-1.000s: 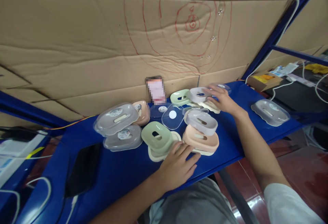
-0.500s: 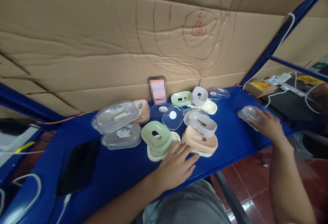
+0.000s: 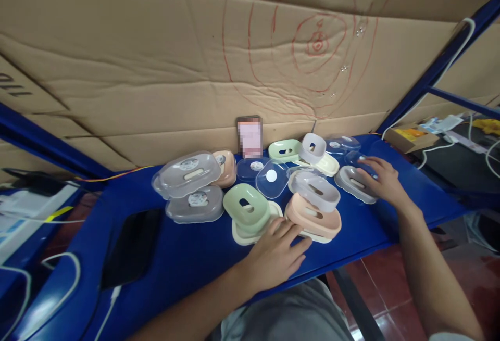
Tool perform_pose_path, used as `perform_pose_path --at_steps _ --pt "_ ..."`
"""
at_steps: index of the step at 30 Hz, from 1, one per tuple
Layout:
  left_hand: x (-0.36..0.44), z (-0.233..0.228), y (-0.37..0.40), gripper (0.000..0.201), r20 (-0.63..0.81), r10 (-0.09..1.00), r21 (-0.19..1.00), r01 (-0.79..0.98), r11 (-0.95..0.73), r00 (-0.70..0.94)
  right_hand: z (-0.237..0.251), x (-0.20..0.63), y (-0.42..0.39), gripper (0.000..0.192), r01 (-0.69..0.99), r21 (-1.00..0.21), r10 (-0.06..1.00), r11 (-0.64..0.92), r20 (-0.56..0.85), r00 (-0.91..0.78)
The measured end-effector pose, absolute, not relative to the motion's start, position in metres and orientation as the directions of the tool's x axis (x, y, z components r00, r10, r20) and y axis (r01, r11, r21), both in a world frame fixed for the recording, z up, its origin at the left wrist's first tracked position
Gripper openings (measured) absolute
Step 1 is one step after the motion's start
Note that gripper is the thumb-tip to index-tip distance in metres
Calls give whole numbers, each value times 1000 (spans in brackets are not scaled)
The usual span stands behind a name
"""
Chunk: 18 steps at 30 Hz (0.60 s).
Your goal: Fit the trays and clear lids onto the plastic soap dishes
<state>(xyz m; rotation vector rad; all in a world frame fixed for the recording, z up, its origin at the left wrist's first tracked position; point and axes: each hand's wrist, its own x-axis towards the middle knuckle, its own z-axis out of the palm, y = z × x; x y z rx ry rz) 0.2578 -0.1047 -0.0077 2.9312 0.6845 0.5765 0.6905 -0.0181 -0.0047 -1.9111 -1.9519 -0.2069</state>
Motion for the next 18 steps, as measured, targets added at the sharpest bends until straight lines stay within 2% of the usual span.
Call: perform_pose_path --at_steps 3,7,13,15,18 --pt "258 -8 -105 27 336 441 154 413 -897 832 -12 668 -40 57 985 -123 938 119 339 -71" --pt "257 -7 -104 26 341 437 150 411 -899 832 -15 649 -53 58 989 -76 936 126 339 -93" --pt "258 -6 -104 28 347 434 138 412 -900 831 8 636 -48 56 982 -136 889 132 454 -56" --pt "258 -6 -104 28 346 437 139 415 -899 831 19 620 -42 52 966 -143 852 215 511 -114" --pt "258 -5 -105 28 362 436 132 418 -899 824 37 585 -27 40 897 -110 797 429 512 -319"
